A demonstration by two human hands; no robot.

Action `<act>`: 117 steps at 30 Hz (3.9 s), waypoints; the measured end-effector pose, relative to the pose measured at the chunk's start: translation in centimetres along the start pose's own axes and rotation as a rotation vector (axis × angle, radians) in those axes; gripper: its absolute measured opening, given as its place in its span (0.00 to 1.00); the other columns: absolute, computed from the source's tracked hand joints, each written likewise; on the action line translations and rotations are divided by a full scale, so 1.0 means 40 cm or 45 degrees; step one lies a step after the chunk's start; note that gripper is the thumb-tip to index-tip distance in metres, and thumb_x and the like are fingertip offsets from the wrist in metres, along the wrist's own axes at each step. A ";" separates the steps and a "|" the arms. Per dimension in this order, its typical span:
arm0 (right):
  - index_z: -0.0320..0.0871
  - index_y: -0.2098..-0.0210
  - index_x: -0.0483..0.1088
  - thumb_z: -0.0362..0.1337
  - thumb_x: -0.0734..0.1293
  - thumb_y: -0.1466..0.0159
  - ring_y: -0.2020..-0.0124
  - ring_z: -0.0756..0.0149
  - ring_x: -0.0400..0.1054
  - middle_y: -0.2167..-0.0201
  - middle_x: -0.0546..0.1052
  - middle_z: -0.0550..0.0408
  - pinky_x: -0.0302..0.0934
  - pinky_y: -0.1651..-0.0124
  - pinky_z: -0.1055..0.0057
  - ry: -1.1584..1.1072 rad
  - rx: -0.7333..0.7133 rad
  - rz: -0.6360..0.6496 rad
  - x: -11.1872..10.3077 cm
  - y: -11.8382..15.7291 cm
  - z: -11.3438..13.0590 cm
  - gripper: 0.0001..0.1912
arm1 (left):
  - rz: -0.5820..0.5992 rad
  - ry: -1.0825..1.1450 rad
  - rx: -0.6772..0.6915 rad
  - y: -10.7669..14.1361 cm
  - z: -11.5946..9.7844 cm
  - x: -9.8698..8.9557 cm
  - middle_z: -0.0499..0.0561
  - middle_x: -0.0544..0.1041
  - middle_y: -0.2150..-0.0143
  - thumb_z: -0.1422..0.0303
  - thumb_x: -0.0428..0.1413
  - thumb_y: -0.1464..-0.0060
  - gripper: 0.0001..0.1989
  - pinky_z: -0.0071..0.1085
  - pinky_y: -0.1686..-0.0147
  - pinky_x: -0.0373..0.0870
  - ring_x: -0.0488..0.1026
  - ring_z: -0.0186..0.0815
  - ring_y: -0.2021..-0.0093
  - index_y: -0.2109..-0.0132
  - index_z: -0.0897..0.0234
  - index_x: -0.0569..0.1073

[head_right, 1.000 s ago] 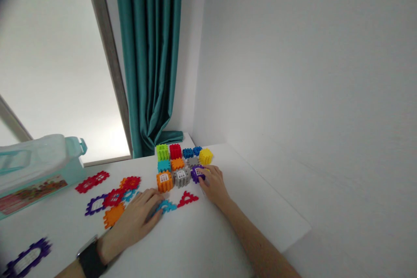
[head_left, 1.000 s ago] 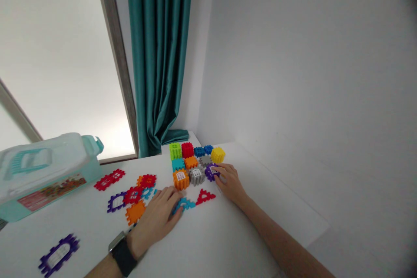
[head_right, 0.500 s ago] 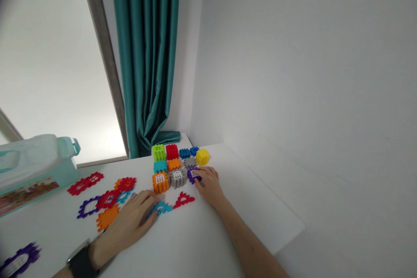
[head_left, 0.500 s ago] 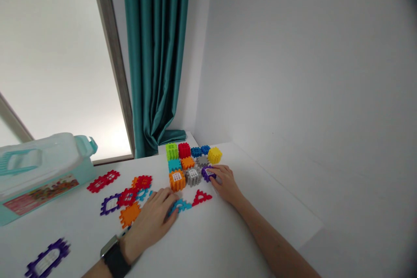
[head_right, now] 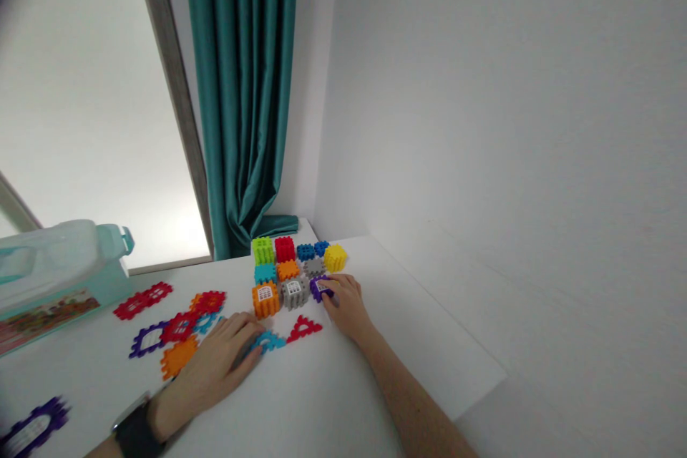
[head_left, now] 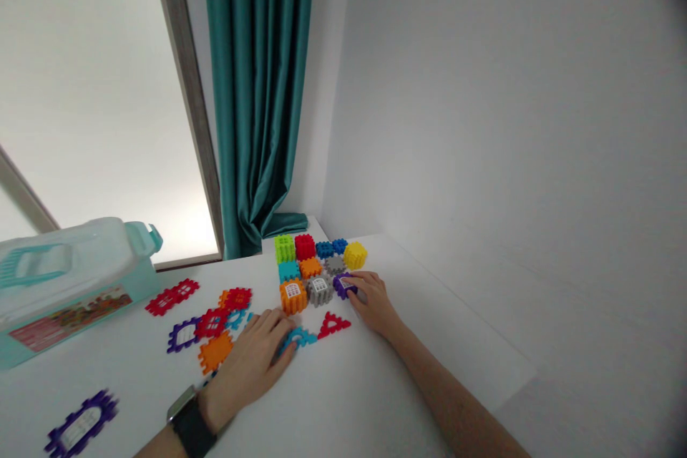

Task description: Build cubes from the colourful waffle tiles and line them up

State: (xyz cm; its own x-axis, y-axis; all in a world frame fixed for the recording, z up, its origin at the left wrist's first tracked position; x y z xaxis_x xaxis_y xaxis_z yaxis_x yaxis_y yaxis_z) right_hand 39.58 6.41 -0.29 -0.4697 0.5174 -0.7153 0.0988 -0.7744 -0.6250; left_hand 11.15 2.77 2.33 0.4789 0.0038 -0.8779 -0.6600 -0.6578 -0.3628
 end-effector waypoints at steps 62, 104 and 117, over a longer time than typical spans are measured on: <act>0.45 0.59 0.73 0.27 0.63 0.33 0.55 0.57 0.68 0.62 0.76 0.51 0.62 0.48 0.57 -0.341 -0.586 0.352 0.062 -0.084 0.554 0.09 | -0.072 -0.231 -0.286 0.200 0.183 -0.226 0.54 0.77 0.58 0.71 0.51 0.37 0.09 0.38 0.56 0.67 0.73 0.42 0.57 0.59 0.61 0.76; 0.46 0.58 0.74 0.28 0.62 0.31 0.58 0.59 0.69 0.63 0.76 0.53 0.63 0.51 0.59 -0.546 -0.422 0.553 0.096 -0.008 0.565 0.10 | 0.002 -0.021 -0.133 0.214 0.157 -0.221 0.56 0.71 0.48 0.75 0.56 0.38 0.06 0.39 0.48 0.69 0.68 0.44 0.47 0.60 0.61 0.76; 0.49 0.53 0.71 0.30 0.62 0.32 0.48 0.57 0.70 0.51 0.73 0.48 0.68 0.44 0.57 -0.605 -0.353 0.295 0.090 -0.007 0.549 0.11 | -0.070 0.469 -0.209 0.209 0.124 -0.237 0.54 0.67 0.48 0.71 0.52 0.34 0.07 0.40 0.41 0.67 0.67 0.41 0.45 0.58 0.60 0.75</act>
State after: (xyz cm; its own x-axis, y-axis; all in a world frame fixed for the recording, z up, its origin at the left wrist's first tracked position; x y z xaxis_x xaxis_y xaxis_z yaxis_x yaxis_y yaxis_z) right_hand 18.59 0.48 4.19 -0.7432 0.0768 -0.6647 0.4412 -0.6906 -0.5731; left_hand -1.79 0.97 6.08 0.7059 -0.2082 -0.6770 -0.5406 -0.7759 -0.3251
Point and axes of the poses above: each hand's wrist, its own y-axis away from the middle knuckle, its own x-axis out of the palm, z = x × y, the point moved 4 cm from there along -y, towards the middle knuckle
